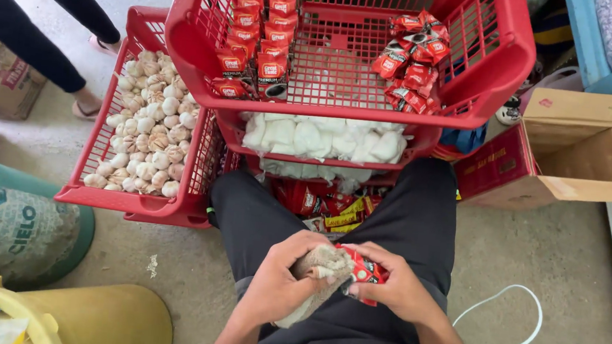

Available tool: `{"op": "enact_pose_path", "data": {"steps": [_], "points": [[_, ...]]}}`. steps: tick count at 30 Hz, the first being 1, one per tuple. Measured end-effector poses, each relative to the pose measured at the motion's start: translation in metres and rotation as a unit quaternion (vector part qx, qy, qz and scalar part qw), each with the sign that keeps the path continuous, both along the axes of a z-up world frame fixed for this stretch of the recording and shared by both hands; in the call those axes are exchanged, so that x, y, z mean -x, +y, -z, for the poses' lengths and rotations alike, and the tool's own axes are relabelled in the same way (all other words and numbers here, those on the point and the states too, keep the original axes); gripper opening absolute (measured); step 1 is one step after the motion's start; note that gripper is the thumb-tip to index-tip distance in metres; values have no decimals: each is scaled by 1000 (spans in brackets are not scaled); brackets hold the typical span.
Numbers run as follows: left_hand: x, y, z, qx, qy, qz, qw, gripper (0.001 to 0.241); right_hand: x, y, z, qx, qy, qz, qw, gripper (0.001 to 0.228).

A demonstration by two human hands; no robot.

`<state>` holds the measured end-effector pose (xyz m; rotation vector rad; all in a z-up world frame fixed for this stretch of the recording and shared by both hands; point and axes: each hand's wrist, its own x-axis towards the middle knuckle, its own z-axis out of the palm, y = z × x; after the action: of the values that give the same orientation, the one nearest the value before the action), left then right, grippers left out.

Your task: Wiping individual coffee packets with a cloth and organizing them into a basket.

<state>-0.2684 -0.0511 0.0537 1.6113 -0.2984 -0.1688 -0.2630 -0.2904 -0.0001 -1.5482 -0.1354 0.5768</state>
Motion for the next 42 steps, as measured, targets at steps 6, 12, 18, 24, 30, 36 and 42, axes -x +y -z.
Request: {"op": "enact_pose_path", "data": {"steps": [6, 12, 18, 24, 30, 36, 42], "points": [[6, -13, 24, 14, 48, -147, 988, 34, 7, -4, 35, -71, 31, 183, 980, 69], [11, -7, 46, 37, 94, -241, 965, 34, 10, -5, 54, -128, -61, 151, 978, 25], [12, -4, 52, 10, 53, -283, 958, 33, 4, 3, 20, -54, -182, 172, 967, 13], [8, -7, 58, 117, 106, -273, 949, 34, 4, -2, 40, -136, -128, 177, 966, 12], [14, -2, 76, 245, 114, -209, 940, 37, 13, 5, 52, -155, -124, 192, 961, 28], [13, -6, 45, 150, 93, -83, 981, 38, 10, 7, 39, -120, -137, 240, 954, 22], [11, -4, 59, 154, 126, -176, 964, 35, 16, 4, 46, -111, -134, 202, 964, 21]]}}
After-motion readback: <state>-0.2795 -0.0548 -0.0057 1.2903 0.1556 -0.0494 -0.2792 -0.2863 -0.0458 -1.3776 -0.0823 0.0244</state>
